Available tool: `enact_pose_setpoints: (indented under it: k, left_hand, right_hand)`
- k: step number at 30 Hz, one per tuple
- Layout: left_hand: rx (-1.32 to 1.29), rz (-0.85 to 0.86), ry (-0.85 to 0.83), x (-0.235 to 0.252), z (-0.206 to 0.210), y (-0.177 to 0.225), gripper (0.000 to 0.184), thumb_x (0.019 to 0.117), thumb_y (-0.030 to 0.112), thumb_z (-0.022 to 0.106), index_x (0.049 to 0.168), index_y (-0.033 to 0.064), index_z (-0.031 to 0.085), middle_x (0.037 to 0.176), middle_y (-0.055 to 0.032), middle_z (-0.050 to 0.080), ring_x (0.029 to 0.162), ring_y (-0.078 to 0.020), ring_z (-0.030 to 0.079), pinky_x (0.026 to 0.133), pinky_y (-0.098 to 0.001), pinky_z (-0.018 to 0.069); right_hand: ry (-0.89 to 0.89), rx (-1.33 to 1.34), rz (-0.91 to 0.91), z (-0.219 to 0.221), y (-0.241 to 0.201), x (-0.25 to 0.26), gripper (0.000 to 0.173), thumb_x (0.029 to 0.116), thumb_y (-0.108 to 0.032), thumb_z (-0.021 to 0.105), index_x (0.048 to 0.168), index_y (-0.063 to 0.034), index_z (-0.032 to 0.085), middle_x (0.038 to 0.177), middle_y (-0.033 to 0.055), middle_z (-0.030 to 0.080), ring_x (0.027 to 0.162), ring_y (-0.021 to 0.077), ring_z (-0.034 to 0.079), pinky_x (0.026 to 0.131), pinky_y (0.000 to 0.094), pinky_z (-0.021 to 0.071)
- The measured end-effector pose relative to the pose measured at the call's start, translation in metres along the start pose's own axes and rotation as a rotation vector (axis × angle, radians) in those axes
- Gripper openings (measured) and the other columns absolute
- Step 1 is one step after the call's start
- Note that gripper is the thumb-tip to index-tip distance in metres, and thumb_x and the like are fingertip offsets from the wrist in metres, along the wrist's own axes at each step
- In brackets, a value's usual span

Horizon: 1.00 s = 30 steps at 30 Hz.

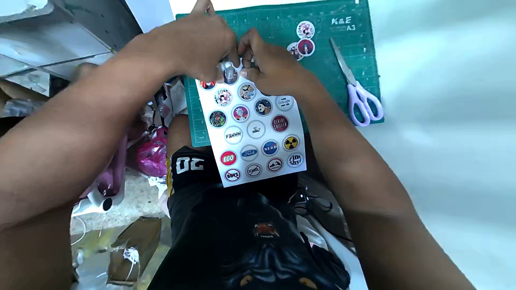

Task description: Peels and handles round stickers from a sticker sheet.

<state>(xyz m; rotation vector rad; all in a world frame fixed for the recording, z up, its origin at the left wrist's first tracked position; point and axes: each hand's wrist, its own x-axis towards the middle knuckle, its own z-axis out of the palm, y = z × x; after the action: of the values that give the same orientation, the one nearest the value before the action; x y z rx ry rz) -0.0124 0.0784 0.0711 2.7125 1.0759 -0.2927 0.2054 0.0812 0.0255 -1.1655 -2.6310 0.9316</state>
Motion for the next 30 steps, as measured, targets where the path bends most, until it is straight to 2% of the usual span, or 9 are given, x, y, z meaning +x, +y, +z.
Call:
enact_pose_setpoints:
  k: [4, 9, 11, 15, 19, 21, 23, 26, 30]
  left_hand:
    - [-0.06, 0.01, 0.139, -0.011, 0.015, 0.005, 0.015, 0.0979, 0.029, 0.069, 0.11, 0.0272, 0.078, 0.116, -0.0009, 0.074, 0.119, -0.0264, 0.065, 0.119, -0.0665, 0.0228]
    - [-0.221, -0.06, 0.311, -0.029, 0.021, 0.002, 0.018, 0.1005, 0.024, 0.063, 0.109, 0.022, 0.079, 0.114, -0.0009, 0.076, 0.116, -0.0248, 0.066, 0.118, -0.063, 0.026]
    - [-0.268, -0.077, 0.376, -0.04, 0.022, 0.001, 0.021, 0.1008, 0.027, 0.061, 0.11, 0.0203, 0.079, 0.114, -0.0027, 0.075, 0.115, -0.024, 0.066, 0.114, -0.0608, 0.031]
    - [-0.398, -0.165, 0.527, -0.073, 0.026, 0.01, 0.022, 0.1023, 0.025, 0.061, 0.113, 0.0123, 0.075, 0.115, -0.0072, 0.073, 0.106, -0.0188, 0.07, 0.098, -0.0445, 0.0541]
    - [-0.517, -0.167, 0.634, -0.116, 0.043, 0.037, 0.026, 0.1014, 0.028, 0.06, 0.111, 0.0091, 0.076, 0.118, -0.007, 0.074, 0.109, -0.0155, 0.07, 0.099, -0.0399, 0.0561]
    - [-0.641, -0.18, 0.655, -0.136, 0.058, 0.058, 0.023, 0.1001, 0.026, 0.063, 0.11, 0.0101, 0.076, 0.121, -0.0044, 0.072, 0.112, -0.0133, 0.069, 0.099, -0.0373, 0.0578]
    - [-0.833, -0.27, 0.672, -0.154, 0.072, 0.09, 0.019, 0.097, 0.024, 0.069, 0.107, 0.0107, 0.078, 0.121, -0.0022, 0.07, 0.109, -0.0111, 0.068, 0.095, -0.0316, 0.0587]
    - [-1.195, -0.364, 0.595, -0.173, 0.102, 0.126, 0.014, 0.0905, 0.023, 0.077, 0.103, 0.0154, 0.08, 0.115, -0.0002, 0.07, 0.098, -0.013, 0.069, 0.079, -0.0294, 0.063]
    - [-1.437, -0.385, 0.41, -0.176, 0.147, 0.158, 0.021, 0.0933, 0.029, 0.076, 0.108, 0.0154, 0.081, 0.124, -0.0041, 0.07, 0.113, -0.0158, 0.067, 0.094, -0.0311, 0.0592]
  right_hand:
    - [0.019, 0.018, 0.001, 0.003, -0.002, -0.005, 0.033, 0.1031, -0.014, 0.056, 0.135, -0.0126, 0.046, 0.1, 0.0029, 0.063, 0.087, 0.0206, 0.066, 0.078, 0.0468, 0.0575]
    - [0.074, 0.048, 0.017, 0.006, -0.001, -0.007, 0.033, 0.1038, -0.012, 0.054, 0.136, -0.0113, 0.047, 0.102, 0.0056, 0.064, 0.084, 0.0212, 0.066, 0.078, 0.046, 0.0579]
    - [0.102, 0.077, 0.021, 0.006, 0.0, -0.008, 0.03, 0.1051, -0.012, 0.051, 0.135, -0.0103, 0.052, 0.105, 0.0074, 0.064, 0.084, 0.0207, 0.065, 0.078, 0.044, 0.0572]
    - [0.184, 0.055, 0.041, 0.003, -0.009, -0.009, 0.023, 0.102, -0.018, 0.06, 0.123, -0.0106, 0.067, 0.11, 0.0084, 0.064, 0.089, 0.0203, 0.063, 0.08, 0.0415, 0.0558]
    - [0.149, -0.078, 0.052, 0.003, -0.026, -0.01, 0.029, 0.0977, -0.028, 0.069, 0.122, -0.0129, 0.069, 0.117, 0.0093, 0.063, 0.096, 0.024, 0.066, 0.084, 0.0463, 0.0575]
    - [0.132, -0.166, 0.068, 0.0, -0.026, -0.006, 0.035, 0.0967, -0.03, 0.07, 0.129, -0.0161, 0.068, 0.126, 0.0098, 0.063, 0.116, 0.0298, 0.061, 0.097, 0.0524, 0.0526]
    - [0.079, -0.249, 0.126, -0.005, -0.025, -0.004, 0.042, 0.095, -0.026, 0.072, 0.135, -0.0174, 0.064, 0.134, 0.0125, 0.06, 0.128, 0.0387, 0.052, 0.099, 0.0634, 0.0456]
    - [0.004, -0.317, 0.196, -0.012, -0.023, -0.003, 0.047, 0.0932, -0.028, 0.075, 0.137, -0.017, 0.061, 0.133, 0.015, 0.06, 0.127, 0.0424, 0.052, 0.097, 0.0702, 0.0408]
    - [-0.057, -0.267, 0.223, -0.017, -0.022, -0.002, 0.038, 0.0953, -0.028, 0.072, 0.13, -0.0134, 0.063, 0.114, 0.0156, 0.068, 0.116, 0.0419, 0.06, 0.096, 0.0734, 0.0404]
